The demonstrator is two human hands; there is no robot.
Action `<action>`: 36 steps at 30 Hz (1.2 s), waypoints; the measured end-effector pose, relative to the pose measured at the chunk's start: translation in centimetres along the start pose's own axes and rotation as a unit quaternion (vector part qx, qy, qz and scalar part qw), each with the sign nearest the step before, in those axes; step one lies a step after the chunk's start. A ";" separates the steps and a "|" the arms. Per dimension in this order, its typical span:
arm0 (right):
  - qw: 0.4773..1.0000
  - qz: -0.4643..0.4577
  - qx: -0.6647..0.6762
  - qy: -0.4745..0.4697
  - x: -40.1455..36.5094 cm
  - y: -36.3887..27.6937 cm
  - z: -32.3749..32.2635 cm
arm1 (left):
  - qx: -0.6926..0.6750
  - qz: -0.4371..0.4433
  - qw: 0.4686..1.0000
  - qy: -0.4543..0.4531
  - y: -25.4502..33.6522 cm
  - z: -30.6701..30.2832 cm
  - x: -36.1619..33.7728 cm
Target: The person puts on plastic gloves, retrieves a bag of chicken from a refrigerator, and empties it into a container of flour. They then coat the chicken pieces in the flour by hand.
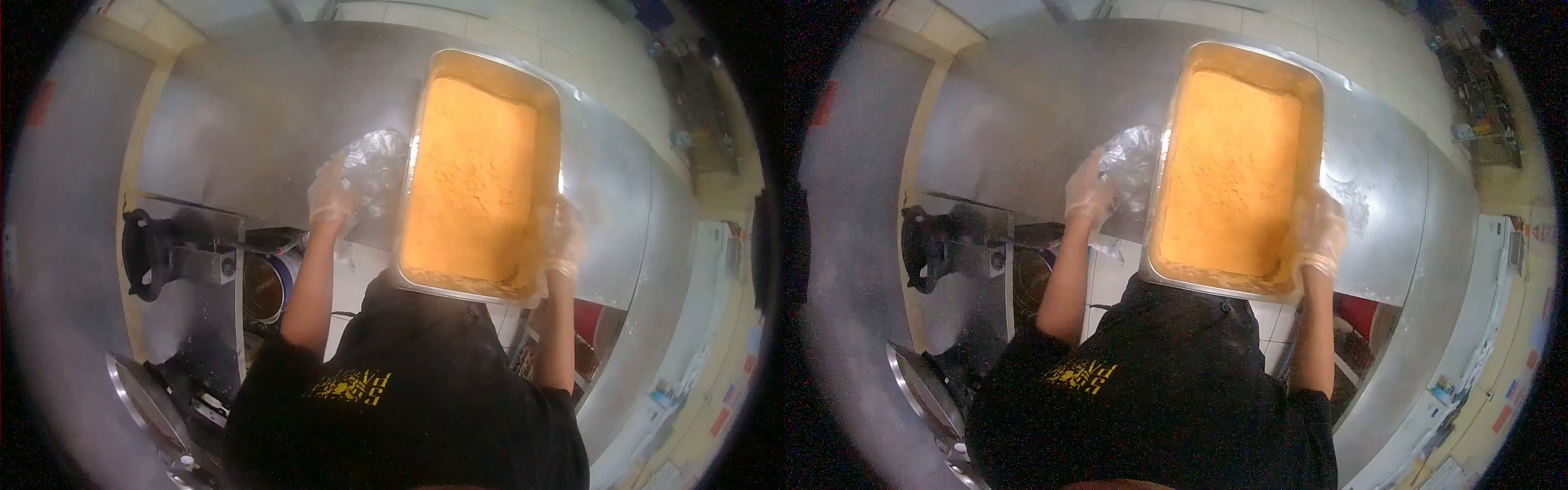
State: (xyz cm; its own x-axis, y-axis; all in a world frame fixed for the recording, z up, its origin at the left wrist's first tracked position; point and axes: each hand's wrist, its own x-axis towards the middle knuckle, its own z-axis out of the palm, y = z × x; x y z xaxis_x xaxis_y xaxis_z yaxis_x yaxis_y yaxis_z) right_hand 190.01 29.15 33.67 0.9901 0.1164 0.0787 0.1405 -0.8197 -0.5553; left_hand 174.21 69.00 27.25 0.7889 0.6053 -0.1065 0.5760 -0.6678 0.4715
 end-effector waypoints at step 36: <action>0.931 0.310 0.192 -0.017 -13.8 4.0 -2.6 | -0.355 0.100 0.873 -0.319 10.1 -0.6 -0.8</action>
State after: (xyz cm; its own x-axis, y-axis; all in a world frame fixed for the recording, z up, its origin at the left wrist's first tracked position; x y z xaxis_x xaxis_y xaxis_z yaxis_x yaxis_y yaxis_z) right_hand 176.94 22.82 32.54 0.8791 -0.2892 -0.3789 -0.4755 -0.4754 -0.7402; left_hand 179.24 62.02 32.65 0.9475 -0.0086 -0.3196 0.3143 -0.1572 0.9362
